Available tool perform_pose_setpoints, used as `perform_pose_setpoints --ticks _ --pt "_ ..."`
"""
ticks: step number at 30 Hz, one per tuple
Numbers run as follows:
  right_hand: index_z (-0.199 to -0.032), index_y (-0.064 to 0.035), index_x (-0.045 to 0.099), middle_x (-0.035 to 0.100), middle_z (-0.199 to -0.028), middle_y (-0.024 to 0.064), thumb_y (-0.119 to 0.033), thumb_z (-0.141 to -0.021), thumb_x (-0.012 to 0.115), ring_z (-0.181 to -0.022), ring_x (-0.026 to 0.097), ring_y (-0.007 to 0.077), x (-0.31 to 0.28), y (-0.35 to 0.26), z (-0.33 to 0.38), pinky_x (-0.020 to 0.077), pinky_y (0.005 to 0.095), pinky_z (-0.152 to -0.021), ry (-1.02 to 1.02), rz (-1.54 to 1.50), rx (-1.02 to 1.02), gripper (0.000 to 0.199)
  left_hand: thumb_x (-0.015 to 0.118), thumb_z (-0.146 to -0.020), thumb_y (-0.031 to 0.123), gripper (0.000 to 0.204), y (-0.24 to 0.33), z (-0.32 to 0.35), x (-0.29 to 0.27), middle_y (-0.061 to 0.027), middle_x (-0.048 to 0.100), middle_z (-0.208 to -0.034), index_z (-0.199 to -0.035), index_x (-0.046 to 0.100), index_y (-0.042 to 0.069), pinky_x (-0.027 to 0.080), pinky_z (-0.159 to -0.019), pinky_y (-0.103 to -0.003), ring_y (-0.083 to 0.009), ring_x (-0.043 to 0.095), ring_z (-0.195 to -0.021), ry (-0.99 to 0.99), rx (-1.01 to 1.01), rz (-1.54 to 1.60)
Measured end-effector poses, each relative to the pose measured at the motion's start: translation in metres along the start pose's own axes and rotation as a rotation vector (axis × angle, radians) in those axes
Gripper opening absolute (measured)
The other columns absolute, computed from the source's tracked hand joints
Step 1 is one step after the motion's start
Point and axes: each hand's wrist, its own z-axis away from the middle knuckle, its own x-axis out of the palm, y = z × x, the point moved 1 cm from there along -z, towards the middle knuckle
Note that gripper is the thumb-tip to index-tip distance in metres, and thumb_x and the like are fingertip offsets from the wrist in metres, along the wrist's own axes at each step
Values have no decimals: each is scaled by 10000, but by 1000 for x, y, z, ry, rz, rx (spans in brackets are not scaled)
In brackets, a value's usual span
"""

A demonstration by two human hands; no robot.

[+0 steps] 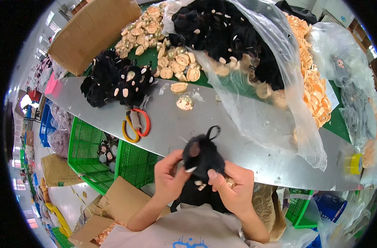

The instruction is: The person inserts round wooden pieces into the openings of small black plush toys at a workbench. They handle each toy one at a time, press the wooden piece into place, and set the finished toy aside on the table.

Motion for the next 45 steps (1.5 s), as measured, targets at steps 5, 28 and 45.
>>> perform_pose_setpoints --ticks 5,28,45 --pt "-834 30 666 625 -670 29 -112 -906 715 -549 547 73 6 9 14 400 226 -495 126 62 -16 166 680 -877 96 345 -1 11 -3 -65 676 -1031 -1190 615 -34 480 -888 -275 -121 599 -956 -122 120 117" --pt "-914 15 628 542 -829 -3 -19 -894 647 -672 431 44 16 29 8 334 208 -580 -62 -211 36 44 687 -953 145 511 -31 25 -14 -82 622 -1275 -1402 486 9 491 -1020 -337 -170 583 -1223 -120 -323 932" --pt "-883 19 592 529 -817 1 66 -887 591 -673 402 47 34 38 3 316 201 -593 -23 -119 -11 48 752 -884 364 656 -35 33 -18 -105 595 -1325 -1378 495 17 487 -1027 -371 -208 588 -1217 -138 -300 876"
